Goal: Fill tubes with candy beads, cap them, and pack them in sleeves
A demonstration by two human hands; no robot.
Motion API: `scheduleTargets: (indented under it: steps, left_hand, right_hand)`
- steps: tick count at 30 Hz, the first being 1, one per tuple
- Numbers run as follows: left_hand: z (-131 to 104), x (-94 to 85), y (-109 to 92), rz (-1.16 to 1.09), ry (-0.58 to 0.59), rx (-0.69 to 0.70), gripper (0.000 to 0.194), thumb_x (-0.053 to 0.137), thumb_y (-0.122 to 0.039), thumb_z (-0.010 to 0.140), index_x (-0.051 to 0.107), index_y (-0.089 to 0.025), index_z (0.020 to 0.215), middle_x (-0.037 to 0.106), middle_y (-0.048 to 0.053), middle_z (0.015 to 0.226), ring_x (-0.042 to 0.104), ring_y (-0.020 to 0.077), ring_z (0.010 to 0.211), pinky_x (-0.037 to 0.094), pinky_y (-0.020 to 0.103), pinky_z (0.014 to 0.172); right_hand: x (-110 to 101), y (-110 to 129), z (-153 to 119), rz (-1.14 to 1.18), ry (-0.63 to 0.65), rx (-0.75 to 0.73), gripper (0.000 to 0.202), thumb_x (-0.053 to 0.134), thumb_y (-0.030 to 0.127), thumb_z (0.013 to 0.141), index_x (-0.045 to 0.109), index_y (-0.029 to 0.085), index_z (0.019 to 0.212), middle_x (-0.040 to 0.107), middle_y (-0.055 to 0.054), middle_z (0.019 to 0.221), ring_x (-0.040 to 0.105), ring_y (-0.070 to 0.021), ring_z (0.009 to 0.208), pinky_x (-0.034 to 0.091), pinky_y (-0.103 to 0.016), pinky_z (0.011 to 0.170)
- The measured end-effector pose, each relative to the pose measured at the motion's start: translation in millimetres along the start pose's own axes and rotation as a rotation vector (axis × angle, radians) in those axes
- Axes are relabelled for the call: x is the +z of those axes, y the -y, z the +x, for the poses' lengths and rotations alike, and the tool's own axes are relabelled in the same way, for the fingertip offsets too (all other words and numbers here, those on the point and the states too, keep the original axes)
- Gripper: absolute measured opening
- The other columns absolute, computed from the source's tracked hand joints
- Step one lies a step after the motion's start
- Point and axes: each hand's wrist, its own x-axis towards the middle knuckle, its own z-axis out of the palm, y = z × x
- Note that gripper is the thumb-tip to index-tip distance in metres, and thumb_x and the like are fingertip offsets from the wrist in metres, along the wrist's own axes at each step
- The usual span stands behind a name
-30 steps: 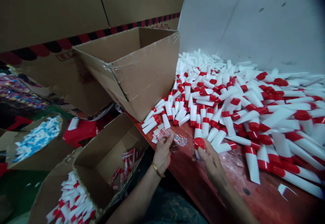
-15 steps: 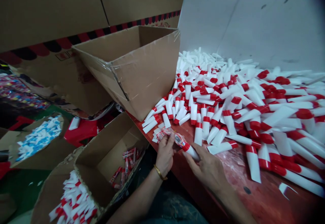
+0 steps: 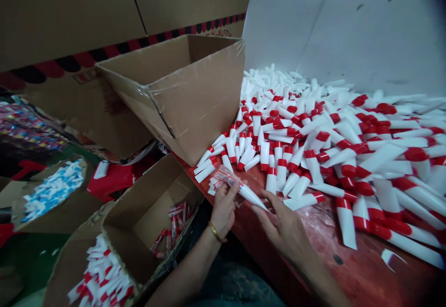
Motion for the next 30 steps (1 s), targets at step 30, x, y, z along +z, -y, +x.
scheduleTargets:
  steps: [30]
  left_hand:
    - [-8.9,-11.3,20.8,0.240,0.182,0.008,0.041,0.069,-0.044,0.064,0.060,-0.013,0.088,0.068,0.008,0.080,0.063,0.0183,0.072,0.047,0.027,0.066]
  right_hand:
    - [26.7,1.4,-11.0,0.556,0.257,0.388,0.037,0.039,0.043,0.088,0.059,0.014,0.074,0.057,-0.001,0.059,0.054,-0.0134,0.053,0.043,-0.023,0.050]
